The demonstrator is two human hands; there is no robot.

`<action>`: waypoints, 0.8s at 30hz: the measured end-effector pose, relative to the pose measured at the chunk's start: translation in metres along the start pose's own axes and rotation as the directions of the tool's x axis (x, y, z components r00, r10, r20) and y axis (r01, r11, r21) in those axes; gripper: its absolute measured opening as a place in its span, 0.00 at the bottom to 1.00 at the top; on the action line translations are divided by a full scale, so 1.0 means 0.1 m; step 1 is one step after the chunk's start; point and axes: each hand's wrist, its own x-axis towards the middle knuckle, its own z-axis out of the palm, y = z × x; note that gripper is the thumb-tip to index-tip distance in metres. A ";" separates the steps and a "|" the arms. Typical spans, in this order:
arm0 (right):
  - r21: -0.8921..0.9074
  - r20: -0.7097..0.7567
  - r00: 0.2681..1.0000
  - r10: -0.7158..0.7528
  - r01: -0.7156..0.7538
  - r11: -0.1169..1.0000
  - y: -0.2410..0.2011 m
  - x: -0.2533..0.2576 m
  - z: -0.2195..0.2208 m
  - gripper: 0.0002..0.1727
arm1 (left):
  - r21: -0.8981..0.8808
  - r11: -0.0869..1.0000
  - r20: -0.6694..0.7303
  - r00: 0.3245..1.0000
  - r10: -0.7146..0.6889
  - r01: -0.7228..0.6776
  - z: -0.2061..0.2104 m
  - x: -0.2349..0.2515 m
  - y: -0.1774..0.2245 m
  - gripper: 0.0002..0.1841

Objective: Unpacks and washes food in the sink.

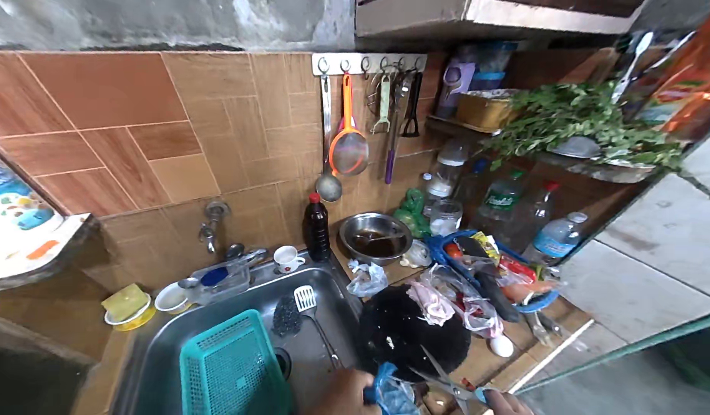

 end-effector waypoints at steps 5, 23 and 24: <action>-0.081 0.040 0.989 0.144 -0.140 0.987 -0.09 0.52 0.05 0.53 | -0.165 0.981 -0.138 0.987 0.082 -0.105 -0.03 -0.11 0.01 0.14; -0.389 0.321 0.915 -0.245 0.363 0.847 -1.56 0.76 0.14 0.56 | 0.306 0.940 -0.246 0.967 -0.071 0.147 -0.57 -0.22 0.20 0.19; -0.412 0.347 0.911 -0.224 0.363 0.836 -1.63 0.83 0.21 0.57 | 0.327 0.934 -0.237 0.969 -0.068 0.146 -0.56 -0.17 0.14 0.19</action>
